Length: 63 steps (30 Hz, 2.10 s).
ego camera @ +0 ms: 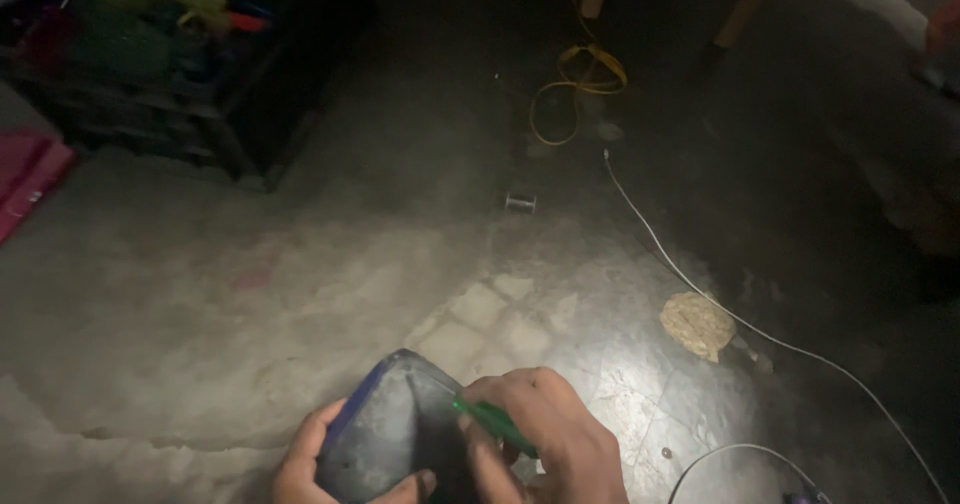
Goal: Removing a screw from a blue plastic component using a screwdriver.
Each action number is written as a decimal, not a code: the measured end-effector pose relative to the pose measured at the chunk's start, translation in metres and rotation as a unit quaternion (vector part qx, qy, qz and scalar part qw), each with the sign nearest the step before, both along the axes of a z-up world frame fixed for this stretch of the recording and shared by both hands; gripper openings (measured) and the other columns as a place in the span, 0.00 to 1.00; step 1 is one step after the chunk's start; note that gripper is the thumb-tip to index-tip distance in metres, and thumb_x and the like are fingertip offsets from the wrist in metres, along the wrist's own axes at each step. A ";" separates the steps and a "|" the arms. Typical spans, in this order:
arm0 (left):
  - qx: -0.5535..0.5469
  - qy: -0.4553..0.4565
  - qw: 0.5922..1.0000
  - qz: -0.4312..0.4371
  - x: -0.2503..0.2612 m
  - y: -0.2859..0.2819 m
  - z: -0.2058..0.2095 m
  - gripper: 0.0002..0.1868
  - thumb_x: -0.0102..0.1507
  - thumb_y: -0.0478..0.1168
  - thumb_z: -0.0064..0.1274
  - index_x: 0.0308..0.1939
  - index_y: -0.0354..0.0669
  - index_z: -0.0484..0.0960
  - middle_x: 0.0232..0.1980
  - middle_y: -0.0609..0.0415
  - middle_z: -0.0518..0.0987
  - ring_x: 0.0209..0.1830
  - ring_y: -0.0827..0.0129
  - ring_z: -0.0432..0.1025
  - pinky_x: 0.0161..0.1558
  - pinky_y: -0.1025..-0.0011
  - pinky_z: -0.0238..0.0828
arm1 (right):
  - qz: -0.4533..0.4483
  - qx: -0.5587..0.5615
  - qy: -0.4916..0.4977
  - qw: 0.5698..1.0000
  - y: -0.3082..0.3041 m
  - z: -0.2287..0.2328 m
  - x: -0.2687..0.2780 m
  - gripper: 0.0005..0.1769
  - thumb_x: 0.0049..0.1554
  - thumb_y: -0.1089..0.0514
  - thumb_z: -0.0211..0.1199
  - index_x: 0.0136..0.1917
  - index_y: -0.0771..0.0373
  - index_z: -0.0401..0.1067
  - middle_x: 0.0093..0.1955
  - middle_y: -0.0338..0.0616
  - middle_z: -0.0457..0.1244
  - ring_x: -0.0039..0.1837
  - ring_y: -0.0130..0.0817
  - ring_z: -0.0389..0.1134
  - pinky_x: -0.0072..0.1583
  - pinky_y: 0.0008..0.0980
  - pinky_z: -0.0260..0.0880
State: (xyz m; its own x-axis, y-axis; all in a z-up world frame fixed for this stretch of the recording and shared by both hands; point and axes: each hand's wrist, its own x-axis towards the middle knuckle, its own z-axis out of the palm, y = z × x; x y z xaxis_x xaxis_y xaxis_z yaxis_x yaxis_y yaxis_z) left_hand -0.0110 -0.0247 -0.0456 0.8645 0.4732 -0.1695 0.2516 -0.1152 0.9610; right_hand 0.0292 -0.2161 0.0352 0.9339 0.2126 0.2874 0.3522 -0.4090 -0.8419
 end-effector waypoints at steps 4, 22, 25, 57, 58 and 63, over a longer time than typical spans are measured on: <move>0.016 0.031 0.999 0.022 0.011 -0.010 -0.017 0.42 0.33 0.34 0.77 0.52 0.40 0.81 0.40 0.49 0.89 0.41 0.68 0.85 0.52 0.68 0.79 | -0.007 0.011 -0.007 1.000 -0.010 -0.013 0.007 0.10 0.49 0.63 0.72 0.47 0.56 0.81 0.44 0.38 0.73 0.47 0.27 0.76 0.45 0.24 0.77; 0.037 0.105 0.993 -0.033 0.036 -0.009 -0.027 0.46 0.35 0.39 0.78 0.58 0.41 0.77 0.45 0.48 0.84 0.48 0.65 0.84 0.58 0.65 0.75 | -0.067 -0.035 0.117 0.990 -0.048 -0.034 0.035 0.09 0.50 0.52 0.74 0.44 0.55 0.84 0.37 0.35 0.73 0.37 0.22 0.74 0.39 0.22 0.73; 0.043 0.081 0.988 -0.122 0.029 0.024 -0.068 0.47 0.39 0.39 0.79 0.60 0.37 0.74 0.50 0.44 0.85 0.53 0.59 0.81 0.61 0.60 0.75 | -0.092 -0.051 0.160 0.981 -0.055 -0.038 0.035 0.11 0.50 0.52 0.74 0.45 0.56 0.84 0.37 0.37 0.74 0.37 0.24 0.75 0.38 0.24 0.74; -0.186 0.023 0.938 -0.291 0.086 0.135 -0.281 0.66 0.35 0.35 0.81 0.73 0.35 0.59 0.68 0.43 0.73 0.68 0.59 0.68 0.67 0.63 0.55 | -0.069 -0.107 0.146 0.981 -0.088 -0.150 0.067 0.08 0.48 0.45 0.75 0.38 0.48 0.85 0.35 0.36 0.75 0.42 0.29 0.77 0.49 0.27 0.79; -0.141 0.013 0.946 -0.291 0.085 0.138 -0.288 0.67 0.36 0.36 0.82 0.74 0.35 0.57 0.70 0.43 0.71 0.70 0.61 0.66 0.69 0.65 0.52 | -0.060 -0.104 0.118 0.986 -0.088 -0.157 0.070 0.09 0.48 0.45 0.75 0.38 0.48 0.84 0.35 0.36 0.75 0.42 0.29 0.77 0.49 0.27 0.79; -0.147 0.042 0.956 -0.252 0.090 0.119 -0.259 0.67 0.34 0.38 0.81 0.73 0.35 0.60 0.68 0.42 0.75 0.70 0.59 0.69 0.69 0.66 0.53 | -0.002 -0.156 0.064 0.986 -0.080 -0.183 0.078 0.12 0.45 0.48 0.75 0.42 0.52 0.84 0.40 0.44 0.74 0.43 0.43 0.77 0.47 0.39 0.76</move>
State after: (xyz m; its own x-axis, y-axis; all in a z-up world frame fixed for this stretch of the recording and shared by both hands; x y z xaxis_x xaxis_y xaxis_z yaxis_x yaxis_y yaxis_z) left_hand 0.0787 0.0946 -0.3043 0.9474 -0.0776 -0.3104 0.3134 0.0302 0.9491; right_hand 0.1073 -0.2959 -0.1474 0.9594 0.2680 0.0876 0.2484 -0.6567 -0.7121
